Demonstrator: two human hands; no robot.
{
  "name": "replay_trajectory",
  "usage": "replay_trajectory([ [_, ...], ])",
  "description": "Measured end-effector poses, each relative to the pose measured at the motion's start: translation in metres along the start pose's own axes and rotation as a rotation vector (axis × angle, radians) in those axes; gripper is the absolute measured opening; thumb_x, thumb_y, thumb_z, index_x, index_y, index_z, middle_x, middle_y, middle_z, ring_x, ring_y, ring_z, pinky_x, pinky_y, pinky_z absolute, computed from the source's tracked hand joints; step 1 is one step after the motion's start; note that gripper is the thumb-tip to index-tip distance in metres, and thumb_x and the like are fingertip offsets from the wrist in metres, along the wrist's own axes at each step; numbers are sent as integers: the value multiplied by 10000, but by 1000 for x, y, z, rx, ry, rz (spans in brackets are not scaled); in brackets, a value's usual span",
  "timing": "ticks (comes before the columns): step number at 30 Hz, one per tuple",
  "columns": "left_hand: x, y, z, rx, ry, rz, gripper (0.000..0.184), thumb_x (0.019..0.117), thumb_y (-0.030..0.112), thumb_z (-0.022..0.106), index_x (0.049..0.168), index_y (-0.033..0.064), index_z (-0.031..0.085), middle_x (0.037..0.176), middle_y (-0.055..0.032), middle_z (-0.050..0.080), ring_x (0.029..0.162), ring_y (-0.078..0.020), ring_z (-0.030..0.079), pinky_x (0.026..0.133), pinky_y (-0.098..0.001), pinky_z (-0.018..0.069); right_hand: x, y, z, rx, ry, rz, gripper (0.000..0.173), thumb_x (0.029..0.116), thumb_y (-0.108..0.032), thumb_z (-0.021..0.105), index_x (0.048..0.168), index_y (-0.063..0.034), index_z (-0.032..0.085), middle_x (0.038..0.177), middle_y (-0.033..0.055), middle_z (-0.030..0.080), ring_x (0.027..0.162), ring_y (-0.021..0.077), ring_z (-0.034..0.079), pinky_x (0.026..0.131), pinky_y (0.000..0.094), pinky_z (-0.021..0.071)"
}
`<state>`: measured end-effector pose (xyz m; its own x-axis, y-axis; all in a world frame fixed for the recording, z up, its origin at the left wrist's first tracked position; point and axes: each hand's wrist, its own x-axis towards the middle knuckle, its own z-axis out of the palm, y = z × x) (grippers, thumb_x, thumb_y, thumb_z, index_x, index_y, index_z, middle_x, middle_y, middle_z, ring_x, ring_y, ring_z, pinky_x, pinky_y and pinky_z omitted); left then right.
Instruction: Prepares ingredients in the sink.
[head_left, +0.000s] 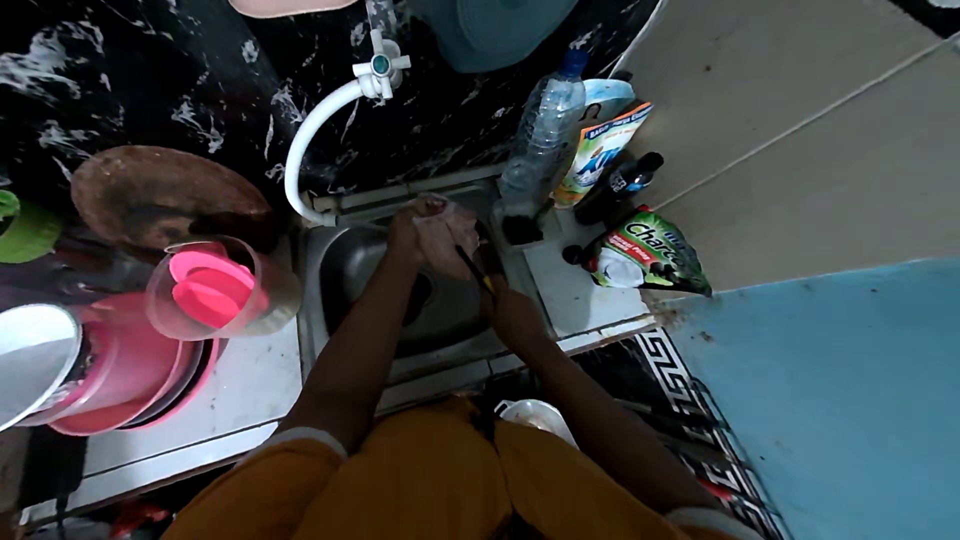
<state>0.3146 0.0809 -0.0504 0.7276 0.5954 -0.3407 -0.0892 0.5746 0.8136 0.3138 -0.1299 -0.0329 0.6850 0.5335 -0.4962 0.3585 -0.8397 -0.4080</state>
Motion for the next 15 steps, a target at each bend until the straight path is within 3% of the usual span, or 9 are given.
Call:
replay_trajectory([
  [5,5,1,1,-214,-62,-8,298,1057,147,327,952,79,597,840,-38,671,787,-135,662,742,-307,567,7,-11,-4,20,21,12,465,1116,-376,358,1467,-87,451,1084,217,705,1024,394,705,872,550,553],
  [7,13,0,-6,-246,-65,20,326,1057,147,312,949,60,608,867,-60,683,820,-163,673,775,-334,571,5,3,4,-6,-38,29,483,1112,-391,358,1492,-105,440,1100,216,707,1037,397,701,883,565,546],
  [11,13,0,-9,-173,-6,8,302,1060,153,327,940,81,595,844,-39,673,789,-145,666,740,-320,570,-8,41,17,-13,-62,59,496,1108,-406,353,1498,-116,457,1088,208,712,1024,395,703,883,571,546],
  [13,12,1,-11,-98,-34,8,308,1088,197,331,1030,80,610,878,-23,664,805,-119,652,743,-304,563,-18,44,9,35,-2,62,484,1108,-396,362,1445,-74,491,1042,213,707,983,399,704,846,573,550],
  [15,12,-2,-17,-87,-111,28,298,1066,166,335,1012,84,616,895,-21,675,838,-124,663,783,-312,566,-26,31,-3,62,110,19,469,1106,-361,383,1406,-30,526,1004,216,713,936,394,714,814,552,562],
])
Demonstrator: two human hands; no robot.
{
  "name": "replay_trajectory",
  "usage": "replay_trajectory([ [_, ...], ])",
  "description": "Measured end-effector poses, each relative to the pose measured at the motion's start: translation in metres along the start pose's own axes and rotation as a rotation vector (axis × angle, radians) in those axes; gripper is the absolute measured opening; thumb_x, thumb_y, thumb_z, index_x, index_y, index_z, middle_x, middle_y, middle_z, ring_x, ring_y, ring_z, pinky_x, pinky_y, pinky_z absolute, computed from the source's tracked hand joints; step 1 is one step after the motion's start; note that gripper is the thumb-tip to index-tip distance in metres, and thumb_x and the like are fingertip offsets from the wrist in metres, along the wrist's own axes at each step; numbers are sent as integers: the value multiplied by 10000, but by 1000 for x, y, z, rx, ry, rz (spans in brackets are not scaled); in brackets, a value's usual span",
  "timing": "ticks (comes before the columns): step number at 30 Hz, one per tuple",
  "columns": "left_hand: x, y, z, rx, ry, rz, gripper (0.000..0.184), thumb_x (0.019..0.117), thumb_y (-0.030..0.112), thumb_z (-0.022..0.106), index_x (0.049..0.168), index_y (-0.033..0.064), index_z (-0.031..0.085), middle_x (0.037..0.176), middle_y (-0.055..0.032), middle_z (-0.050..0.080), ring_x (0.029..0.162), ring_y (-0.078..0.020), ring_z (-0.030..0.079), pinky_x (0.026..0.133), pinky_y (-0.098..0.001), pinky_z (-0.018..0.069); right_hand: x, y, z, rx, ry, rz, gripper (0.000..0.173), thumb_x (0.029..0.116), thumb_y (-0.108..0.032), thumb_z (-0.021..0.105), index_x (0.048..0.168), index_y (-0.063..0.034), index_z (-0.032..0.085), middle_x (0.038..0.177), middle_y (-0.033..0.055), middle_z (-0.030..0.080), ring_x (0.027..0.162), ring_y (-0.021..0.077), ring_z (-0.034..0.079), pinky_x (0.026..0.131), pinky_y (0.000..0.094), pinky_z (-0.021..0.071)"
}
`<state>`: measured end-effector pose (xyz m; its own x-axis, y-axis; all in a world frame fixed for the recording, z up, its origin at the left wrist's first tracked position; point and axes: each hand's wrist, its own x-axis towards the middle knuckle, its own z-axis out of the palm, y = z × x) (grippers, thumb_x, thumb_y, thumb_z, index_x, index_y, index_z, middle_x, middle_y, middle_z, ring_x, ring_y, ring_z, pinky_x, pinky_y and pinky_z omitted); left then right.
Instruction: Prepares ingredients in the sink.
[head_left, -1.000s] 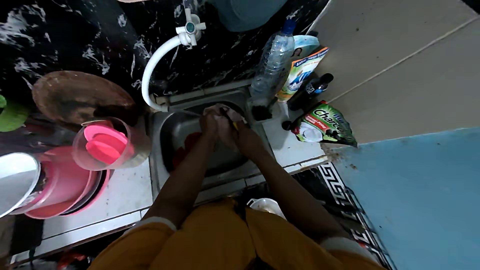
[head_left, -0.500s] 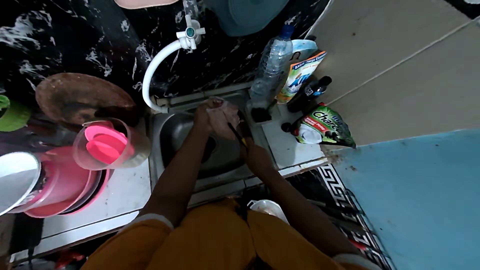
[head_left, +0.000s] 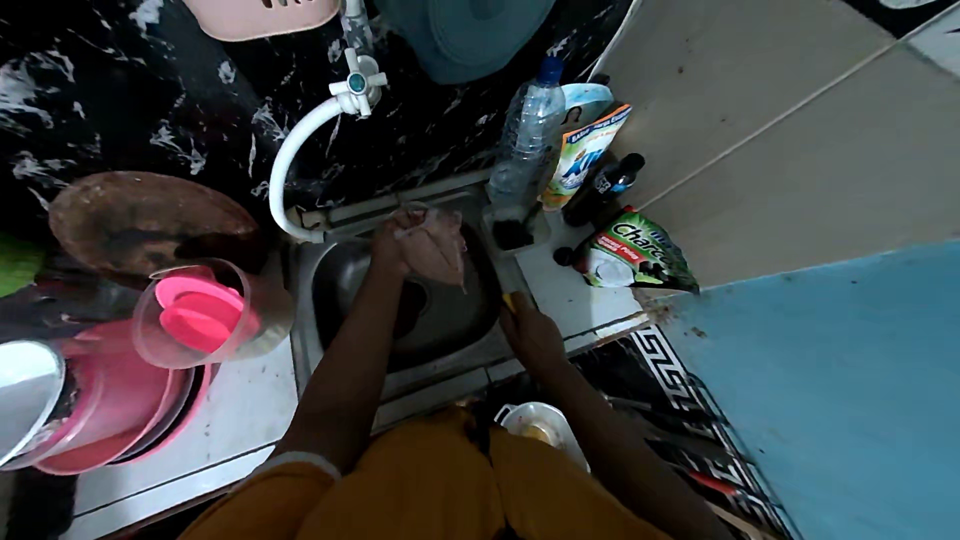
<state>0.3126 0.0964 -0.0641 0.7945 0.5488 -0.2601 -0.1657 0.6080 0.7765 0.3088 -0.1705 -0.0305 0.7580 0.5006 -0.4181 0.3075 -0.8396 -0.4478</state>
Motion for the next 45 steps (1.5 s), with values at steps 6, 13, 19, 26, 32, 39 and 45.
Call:
replay_trajectory([
  [6,-20,-5,8,31,36,-75,355,1084,224,298,1116,61,612,940,-61,683,864,-162,667,791,-361,567,28,-63,-24,-62,-29,-83,480,1111,-389,399,1498,-110,453,1067,224,709,1003,417,703,860,579,548],
  [13,-32,-9,13,-72,52,-65,398,1098,271,263,995,102,608,840,-25,666,783,-127,656,724,-321,566,33,-89,-18,-42,-22,-107,446,1102,-374,425,1452,-102,473,1057,216,707,957,414,713,812,583,567],
  [19,-27,0,4,-104,54,-67,413,1100,257,253,1047,86,624,883,-33,687,813,-137,669,743,-324,572,33,-78,-7,-83,-80,-89,498,1118,-384,359,1513,-90,433,1102,228,705,1043,415,697,884,573,548],
  [26,-12,14,8,-217,50,48,392,1083,200,246,959,87,600,823,-21,663,787,-125,657,755,-311,565,35,-79,-18,-82,-123,-89,503,1111,-402,391,1539,-138,412,1106,226,707,1042,422,693,883,590,539],
  [32,-19,13,7,-364,-44,-49,451,1093,258,201,974,122,614,833,-10,677,783,-114,669,725,-300,575,26,-52,-9,-142,-115,-107,467,1114,-349,366,1481,-76,464,1075,230,711,1012,416,705,863,564,548],
  [39,-16,16,10,-365,54,7,453,1099,252,184,973,109,595,802,-4,658,755,-101,658,709,-277,567,26,-30,9,-114,-150,-29,493,1108,-375,375,1521,-110,429,1119,224,707,1048,416,697,889,578,540],
  [45,-19,8,-3,-327,8,-83,449,1083,292,196,953,141,598,814,3,670,759,-93,664,684,-275,572,13,21,23,296,85,69,412,1089,-302,460,1349,2,559,1007,213,699,883,343,705,789,506,569],
])
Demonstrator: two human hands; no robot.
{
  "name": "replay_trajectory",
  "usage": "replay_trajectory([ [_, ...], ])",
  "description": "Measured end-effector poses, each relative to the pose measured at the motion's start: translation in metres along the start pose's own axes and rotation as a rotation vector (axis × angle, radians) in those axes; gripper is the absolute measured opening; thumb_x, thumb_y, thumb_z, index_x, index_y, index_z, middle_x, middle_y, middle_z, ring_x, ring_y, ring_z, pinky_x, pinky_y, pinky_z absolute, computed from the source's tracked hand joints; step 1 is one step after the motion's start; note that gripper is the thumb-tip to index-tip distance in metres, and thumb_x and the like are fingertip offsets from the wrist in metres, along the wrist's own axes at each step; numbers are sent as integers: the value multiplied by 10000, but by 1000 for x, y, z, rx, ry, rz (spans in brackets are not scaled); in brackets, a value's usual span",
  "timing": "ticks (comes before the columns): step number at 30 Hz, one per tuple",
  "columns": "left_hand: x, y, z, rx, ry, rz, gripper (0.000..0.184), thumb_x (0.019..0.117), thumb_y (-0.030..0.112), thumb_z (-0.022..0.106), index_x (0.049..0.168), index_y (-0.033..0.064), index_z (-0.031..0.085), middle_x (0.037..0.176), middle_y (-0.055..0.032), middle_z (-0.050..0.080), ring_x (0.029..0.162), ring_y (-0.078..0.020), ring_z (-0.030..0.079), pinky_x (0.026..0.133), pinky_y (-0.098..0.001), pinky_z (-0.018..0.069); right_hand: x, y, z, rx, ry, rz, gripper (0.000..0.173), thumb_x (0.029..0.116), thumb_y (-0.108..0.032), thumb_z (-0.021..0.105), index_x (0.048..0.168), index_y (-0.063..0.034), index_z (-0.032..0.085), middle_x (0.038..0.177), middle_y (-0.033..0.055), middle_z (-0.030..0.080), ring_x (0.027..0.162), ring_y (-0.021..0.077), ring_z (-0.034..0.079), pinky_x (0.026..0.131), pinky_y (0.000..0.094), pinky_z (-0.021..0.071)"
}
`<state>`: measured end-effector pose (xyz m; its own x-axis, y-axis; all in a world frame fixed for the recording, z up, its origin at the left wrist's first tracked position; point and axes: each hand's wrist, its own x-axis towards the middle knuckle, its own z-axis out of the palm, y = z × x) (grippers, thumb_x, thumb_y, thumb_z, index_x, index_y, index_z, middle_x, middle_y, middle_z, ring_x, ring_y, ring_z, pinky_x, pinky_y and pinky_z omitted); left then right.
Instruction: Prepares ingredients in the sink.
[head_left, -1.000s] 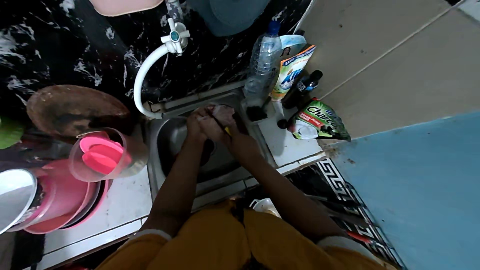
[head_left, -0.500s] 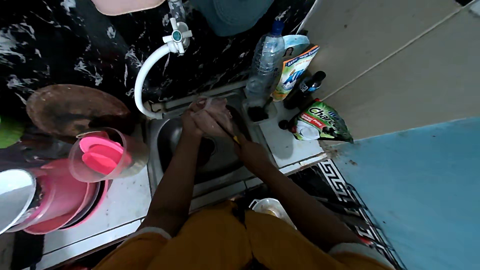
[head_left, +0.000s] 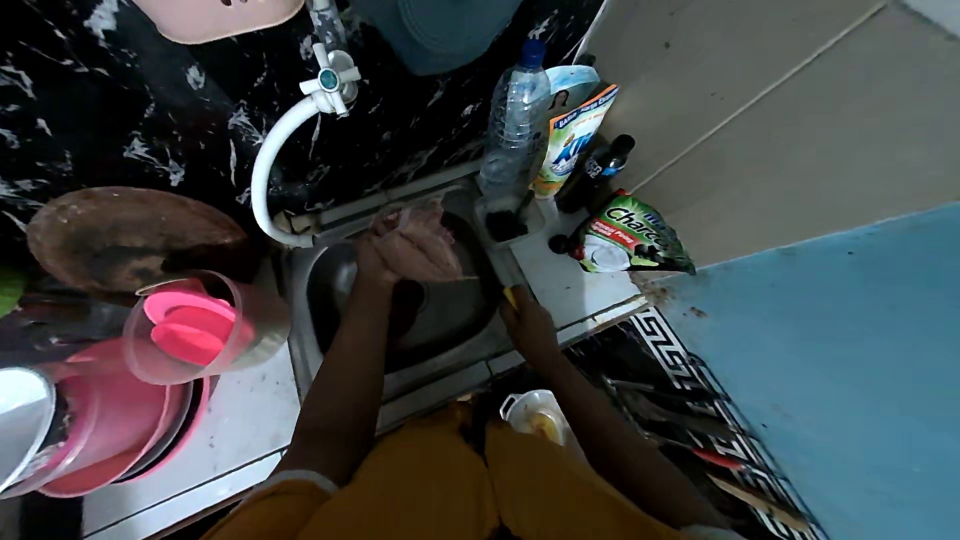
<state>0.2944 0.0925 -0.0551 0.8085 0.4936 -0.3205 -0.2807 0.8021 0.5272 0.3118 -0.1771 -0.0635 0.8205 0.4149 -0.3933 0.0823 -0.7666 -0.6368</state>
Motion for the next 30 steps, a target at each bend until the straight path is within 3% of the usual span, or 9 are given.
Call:
replay_trajectory([
  [3,-12,-3,0,103,-32,-39,413,1084,249,244,947,129,615,811,5,674,750,-87,663,686,-259,572,22,-20,0,608,0,38,399,1069,-282,536,1346,3,518,846,102,607,626,170,612,593,348,571],
  [5,-20,-6,1,206,-69,-103,394,1074,277,279,914,173,624,797,30,665,729,-68,650,660,-247,562,32,-53,-4,735,-93,11,371,1033,-256,614,1306,-19,535,871,86,604,659,141,599,623,322,561],
  [7,-27,-10,2,273,-99,-166,387,1066,328,288,932,200,627,809,39,667,727,-64,647,645,-254,560,35,-78,-5,794,-175,-18,452,975,-213,699,1358,-33,540,1046,132,664,862,185,656,784,385,578],
  [9,-28,-10,4,354,-150,-169,332,1039,345,349,1048,211,652,888,32,699,782,-72,672,673,-276,582,53,-77,8,914,-186,-45,514,911,-218,749,1363,-74,551,1087,119,697,927,201,698,820,412,608],
  [13,-35,-8,3,756,-152,-126,361,1081,268,472,1421,149,495,1205,-32,661,1042,-120,643,895,-344,562,70,-86,17,1019,-105,47,287,949,-168,689,1178,-18,605,878,90,666,722,171,657,650,371,587],
  [16,-29,-11,-8,911,-62,-64,559,980,120,661,1484,76,423,1280,-127,637,1086,-209,652,921,-419,569,76,-100,12,932,-126,48,259,964,-205,676,1140,-24,619,817,74,638,658,156,620,609,352,562],
  [22,-26,0,-26,879,118,35,471,964,197,643,1401,66,523,1176,-117,665,991,-192,655,836,-402,568,86,-104,6,653,-199,-7,366,955,-263,730,1199,-14,620,860,100,627,661,162,597,608,348,550],
  [25,-22,2,-29,879,180,60,408,987,223,621,1353,54,558,1121,-114,668,943,-184,651,816,-400,566,58,-108,-1,382,-129,-73,529,1033,-352,611,1448,-64,453,1086,211,651,837,311,650,723,495,556],
  [30,-25,-2,-25,957,185,100,486,1008,244,612,1440,53,496,1220,-160,645,1026,-225,642,887,-428,550,7,-135,3,-172,-214,-101,543,1098,-270,454,1564,-51,282,1221,254,653,1068,407,689,909,565,561],
])
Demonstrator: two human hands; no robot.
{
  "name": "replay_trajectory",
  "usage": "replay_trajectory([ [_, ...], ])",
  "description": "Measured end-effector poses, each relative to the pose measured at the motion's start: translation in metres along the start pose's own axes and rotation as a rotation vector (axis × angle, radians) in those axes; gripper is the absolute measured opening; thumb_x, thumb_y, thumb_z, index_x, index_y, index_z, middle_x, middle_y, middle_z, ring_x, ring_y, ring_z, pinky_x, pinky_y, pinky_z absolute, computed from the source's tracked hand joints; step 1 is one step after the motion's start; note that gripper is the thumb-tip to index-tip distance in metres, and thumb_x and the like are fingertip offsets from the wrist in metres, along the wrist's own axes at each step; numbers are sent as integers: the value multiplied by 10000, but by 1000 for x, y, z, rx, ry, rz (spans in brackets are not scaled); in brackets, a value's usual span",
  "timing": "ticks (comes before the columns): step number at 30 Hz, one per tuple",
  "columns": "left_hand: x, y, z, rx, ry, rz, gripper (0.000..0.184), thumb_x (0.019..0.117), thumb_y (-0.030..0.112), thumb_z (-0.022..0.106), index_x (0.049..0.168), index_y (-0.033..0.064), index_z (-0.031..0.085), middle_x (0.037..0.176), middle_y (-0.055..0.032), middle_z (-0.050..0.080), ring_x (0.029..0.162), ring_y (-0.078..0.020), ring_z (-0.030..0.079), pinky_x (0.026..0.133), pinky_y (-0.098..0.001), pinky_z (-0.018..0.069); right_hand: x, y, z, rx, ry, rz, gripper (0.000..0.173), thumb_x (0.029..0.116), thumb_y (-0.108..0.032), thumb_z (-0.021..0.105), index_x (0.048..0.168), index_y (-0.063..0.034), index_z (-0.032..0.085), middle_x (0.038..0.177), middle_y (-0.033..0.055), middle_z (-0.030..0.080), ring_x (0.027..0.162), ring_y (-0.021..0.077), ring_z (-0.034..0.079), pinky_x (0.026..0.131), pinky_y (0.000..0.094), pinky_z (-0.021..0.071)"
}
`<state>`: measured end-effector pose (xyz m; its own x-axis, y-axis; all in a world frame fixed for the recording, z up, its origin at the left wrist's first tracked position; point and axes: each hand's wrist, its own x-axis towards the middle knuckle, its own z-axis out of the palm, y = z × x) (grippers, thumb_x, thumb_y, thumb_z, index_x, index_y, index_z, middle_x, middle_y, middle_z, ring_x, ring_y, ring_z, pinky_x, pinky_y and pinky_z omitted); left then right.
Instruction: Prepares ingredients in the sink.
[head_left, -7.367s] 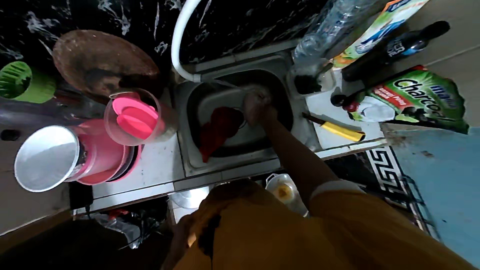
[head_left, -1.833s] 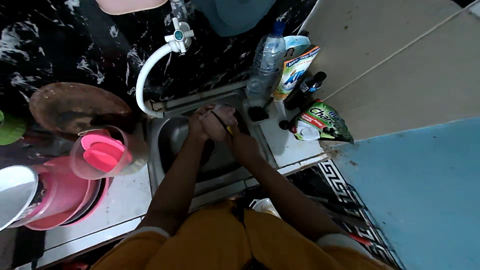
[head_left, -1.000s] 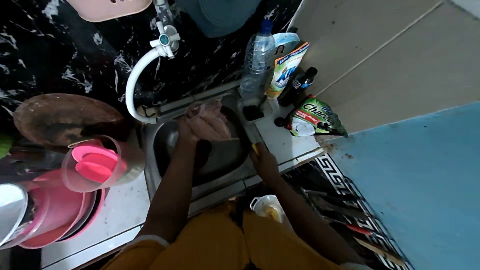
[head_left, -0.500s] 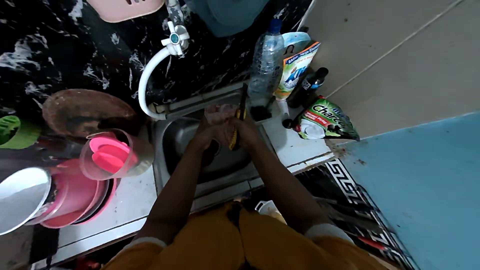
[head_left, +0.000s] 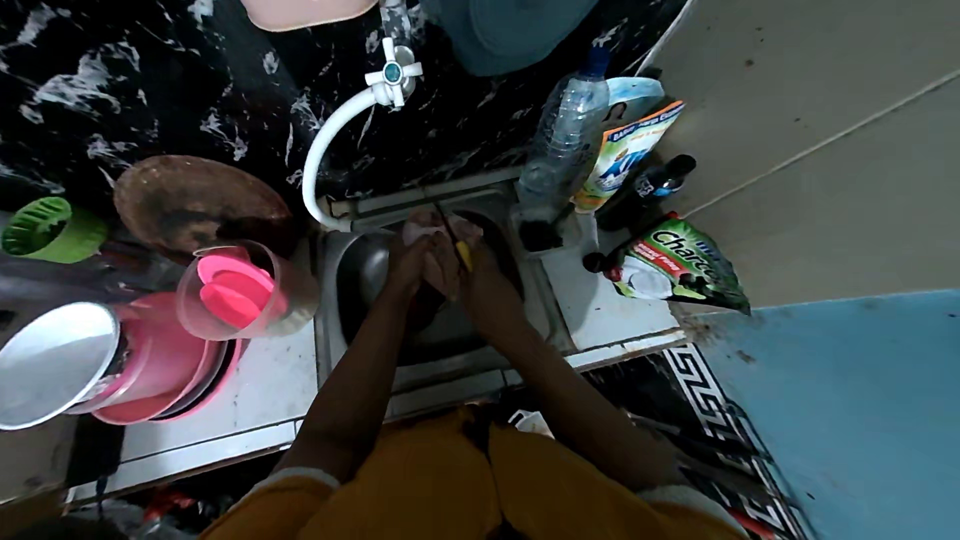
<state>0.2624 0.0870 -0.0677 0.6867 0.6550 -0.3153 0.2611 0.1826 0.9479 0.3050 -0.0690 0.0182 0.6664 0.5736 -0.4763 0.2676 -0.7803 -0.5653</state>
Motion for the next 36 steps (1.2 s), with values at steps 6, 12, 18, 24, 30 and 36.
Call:
replay_trajectory([
  [6,-3,-3,10,-84,91,-15,465,979,210,616,1406,55,518,1161,-146,650,959,-208,642,827,-411,556,0,-9,29,-164,-38,35,475,1104,-196,386,1550,-54,300,1226,212,662,1058,363,707,892,499,578],
  [12,-11,-2,22,-63,137,-71,421,974,224,649,1332,21,560,1081,-154,651,886,-214,628,768,-413,552,24,-9,20,-1,56,-109,507,1082,-313,509,1471,-7,401,1208,269,640,1046,441,680,864,595,565],
  [18,2,-2,19,-120,215,-106,370,985,221,627,1266,-18,601,1090,-189,656,931,-257,638,822,-461,547,16,-10,24,-76,-59,-14,457,1123,-324,365,1514,-88,360,1183,211,678,1058,377,701,892,542,565],
  [24,-3,8,23,-87,237,-127,272,968,209,633,1105,-26,647,914,-134,646,779,-190,611,709,-390,535,26,-14,18,37,45,-119,504,1098,-411,442,1447,-47,446,1162,235,670,1015,409,693,855,582,568],
  [30,-5,-7,21,-51,177,-122,296,976,233,653,1117,-27,647,934,-146,645,789,-212,605,712,-411,532,28,-20,6,-13,2,-120,467,1075,-308,521,1428,-7,469,1185,258,663,1073,416,678,904,587,553],
  [36,-6,3,18,-40,226,-136,289,995,218,615,1140,-31,641,983,-171,647,857,-241,616,776,-444,527,18,-15,12,-30,-34,-152,552,1113,-425,382,1506,-38,410,1265,249,633,1060,407,684,910,570,552],
])
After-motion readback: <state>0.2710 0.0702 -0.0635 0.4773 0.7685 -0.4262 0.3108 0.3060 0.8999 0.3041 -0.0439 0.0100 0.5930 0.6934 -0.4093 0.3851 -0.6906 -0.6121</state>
